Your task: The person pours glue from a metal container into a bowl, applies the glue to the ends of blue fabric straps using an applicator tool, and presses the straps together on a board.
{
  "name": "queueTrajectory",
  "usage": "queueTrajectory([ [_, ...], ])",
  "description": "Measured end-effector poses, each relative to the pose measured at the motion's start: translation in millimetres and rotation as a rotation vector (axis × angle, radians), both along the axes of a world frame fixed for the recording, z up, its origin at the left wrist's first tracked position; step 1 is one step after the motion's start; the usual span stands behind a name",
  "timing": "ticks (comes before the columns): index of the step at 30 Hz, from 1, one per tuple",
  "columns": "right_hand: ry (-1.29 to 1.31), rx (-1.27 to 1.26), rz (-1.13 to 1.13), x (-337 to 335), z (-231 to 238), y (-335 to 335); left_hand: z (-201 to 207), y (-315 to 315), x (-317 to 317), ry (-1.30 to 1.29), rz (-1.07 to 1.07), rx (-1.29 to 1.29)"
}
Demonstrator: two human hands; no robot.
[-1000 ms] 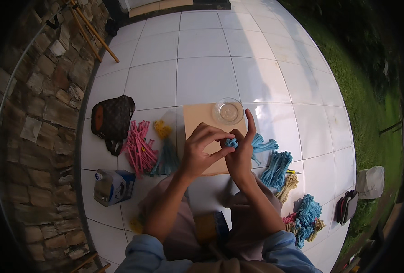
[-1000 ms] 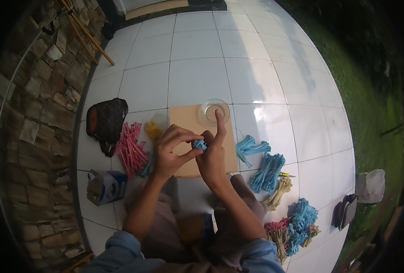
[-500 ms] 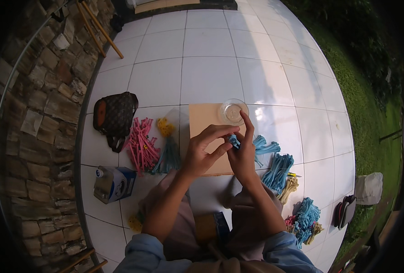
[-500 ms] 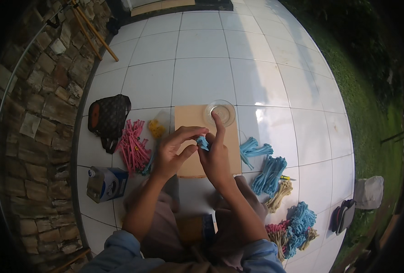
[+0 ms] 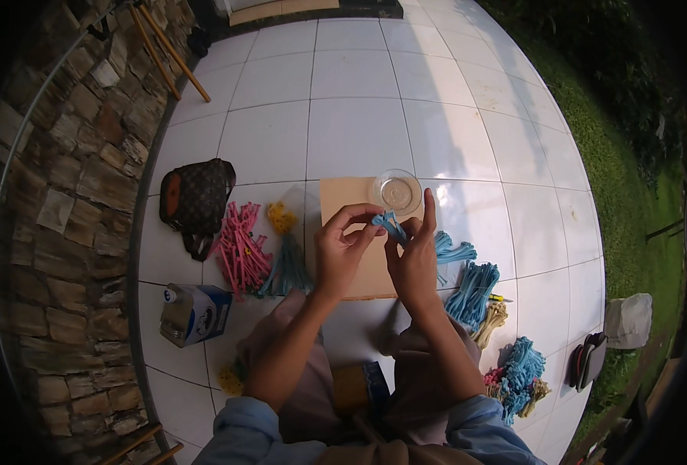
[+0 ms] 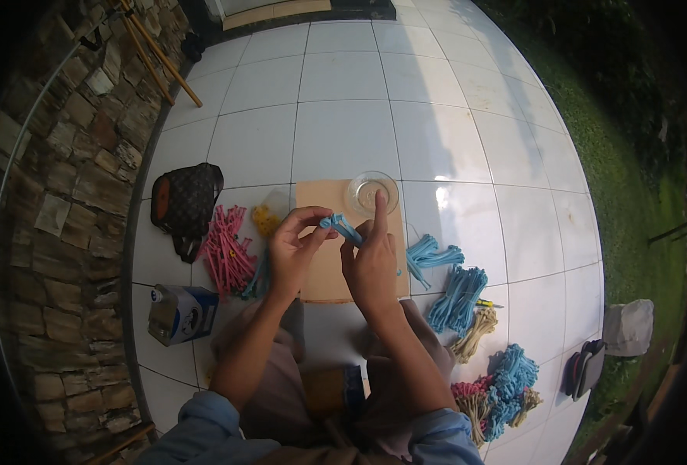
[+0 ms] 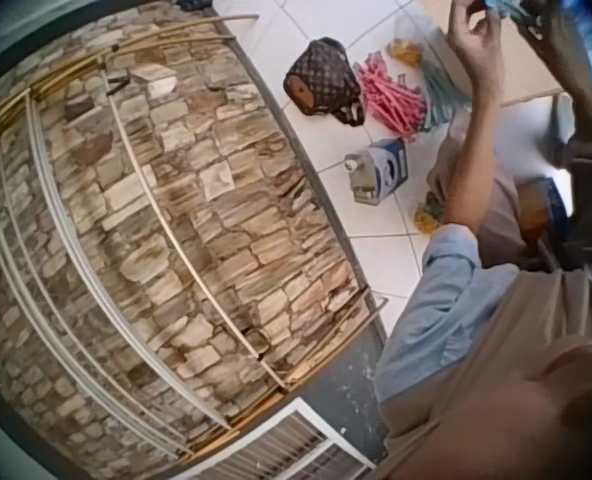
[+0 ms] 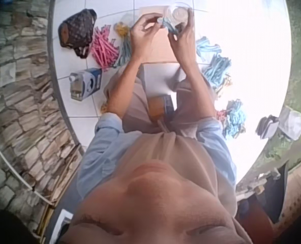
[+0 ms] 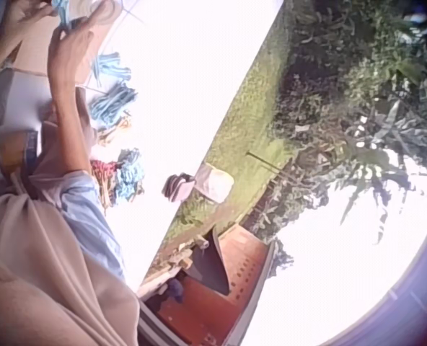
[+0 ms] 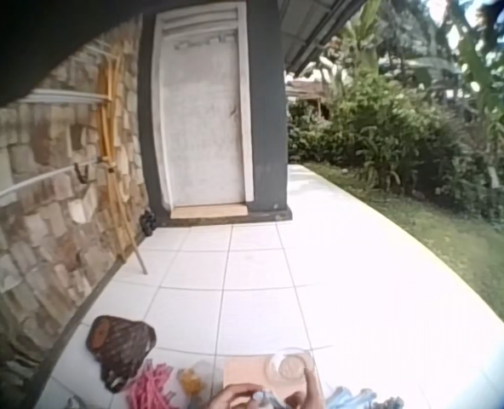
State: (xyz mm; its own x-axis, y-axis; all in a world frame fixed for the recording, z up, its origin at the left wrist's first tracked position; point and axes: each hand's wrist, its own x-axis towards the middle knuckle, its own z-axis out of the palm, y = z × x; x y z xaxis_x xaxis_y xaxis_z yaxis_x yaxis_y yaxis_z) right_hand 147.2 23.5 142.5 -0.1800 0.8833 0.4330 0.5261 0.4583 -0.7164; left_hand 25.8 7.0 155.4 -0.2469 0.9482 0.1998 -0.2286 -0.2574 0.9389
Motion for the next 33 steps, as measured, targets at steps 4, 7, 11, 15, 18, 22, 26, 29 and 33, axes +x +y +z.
queueTrajectory([
  [4,0.158,-0.394,0.247,13,-2,8,-3,5,-25,-0.036,0.131,-0.031],
  [7,0.239,-0.466,0.403,26,-6,18,-1,9,-47,-0.131,0.252,-0.035],
  [11,0.626,-0.643,0.444,33,-1,23,-4,13,-49,-0.222,0.284,-0.055],
  [15,0.763,-0.61,0.327,34,4,24,-7,14,-44,-0.221,0.279,-0.07],
  [18,0.801,-0.557,0.264,35,3,24,-6,13,-44,-0.237,0.251,-0.061],
  [22,0.825,-0.584,0.244,51,3,31,1,14,-43,-0.294,-0.009,-0.074],
  [26,0.914,-0.777,0.347,60,5,32,-2,19,-33,-0.45,-0.253,-0.106],
  [29,1.042,-0.845,0.366,50,2,25,-31,24,-12,0.07,-0.272,-0.266],
  [33,0.856,-0.709,0.379,38,-3,23,-45,21,29,0.208,-0.347,-0.262],
])
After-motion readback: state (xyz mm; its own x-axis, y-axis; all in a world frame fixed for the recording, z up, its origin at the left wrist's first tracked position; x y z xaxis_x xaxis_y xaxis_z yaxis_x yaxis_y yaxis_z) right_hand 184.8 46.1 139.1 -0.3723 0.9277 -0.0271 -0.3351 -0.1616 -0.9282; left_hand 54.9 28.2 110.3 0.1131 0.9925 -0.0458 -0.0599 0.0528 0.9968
